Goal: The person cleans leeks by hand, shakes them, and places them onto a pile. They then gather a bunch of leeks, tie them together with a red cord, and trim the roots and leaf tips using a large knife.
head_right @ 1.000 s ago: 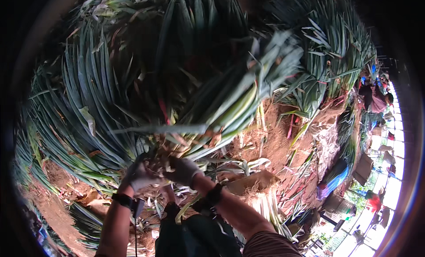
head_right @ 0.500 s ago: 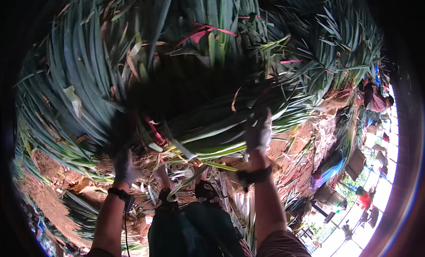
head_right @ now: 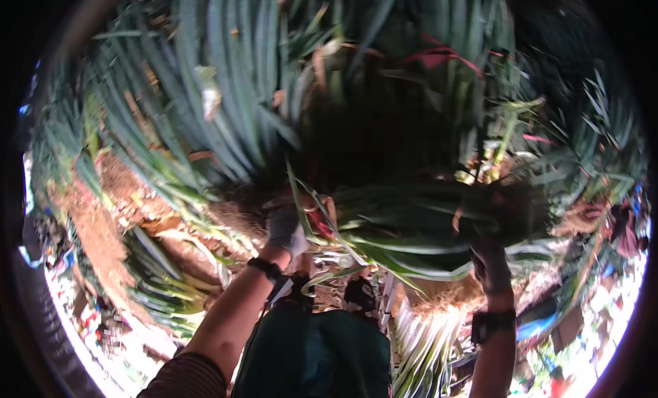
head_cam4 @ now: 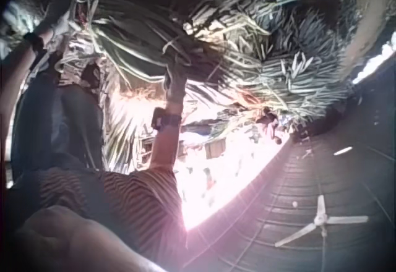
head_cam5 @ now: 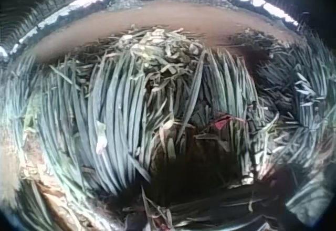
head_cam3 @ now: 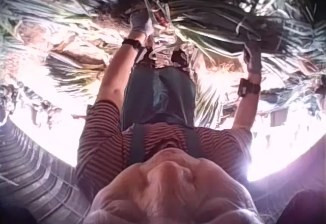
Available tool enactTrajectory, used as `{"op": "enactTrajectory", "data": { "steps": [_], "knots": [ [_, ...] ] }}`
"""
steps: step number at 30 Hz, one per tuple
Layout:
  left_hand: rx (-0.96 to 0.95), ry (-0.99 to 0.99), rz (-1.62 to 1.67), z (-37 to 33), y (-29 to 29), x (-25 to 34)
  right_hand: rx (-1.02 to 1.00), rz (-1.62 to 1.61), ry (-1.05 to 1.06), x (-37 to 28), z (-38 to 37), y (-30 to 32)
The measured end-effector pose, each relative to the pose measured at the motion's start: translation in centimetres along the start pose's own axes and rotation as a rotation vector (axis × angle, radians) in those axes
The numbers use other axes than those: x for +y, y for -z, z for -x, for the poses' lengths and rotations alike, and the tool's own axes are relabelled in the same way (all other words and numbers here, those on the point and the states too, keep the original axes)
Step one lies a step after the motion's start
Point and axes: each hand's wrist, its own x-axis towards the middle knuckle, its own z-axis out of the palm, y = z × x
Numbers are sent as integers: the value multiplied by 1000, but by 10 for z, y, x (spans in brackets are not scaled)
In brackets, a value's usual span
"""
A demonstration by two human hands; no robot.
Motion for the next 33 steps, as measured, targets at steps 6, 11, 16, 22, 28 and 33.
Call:
{"op": "enactTrajectory", "data": {
  "steps": [6,11,16,22,28,33],
  "knots": [
    [-192,268,905,65,5,3,-27,68,261,-14,99,-1],
    [-21,459,1540,178,-13,-29,-350,-57,440,-63,130,-36],
    [175,692,2185,235,55,-29,-837,-10,482,-142,147,-116],
    [432,931,814,308,89,-62,-1260,467,976,-202,114,-298],
    [446,615,963,257,15,-124,-797,416,643,-161,-9,-473],
    [377,785,1691,195,-82,-148,-163,1105,783,-108,-156,-554]
  ]
}}
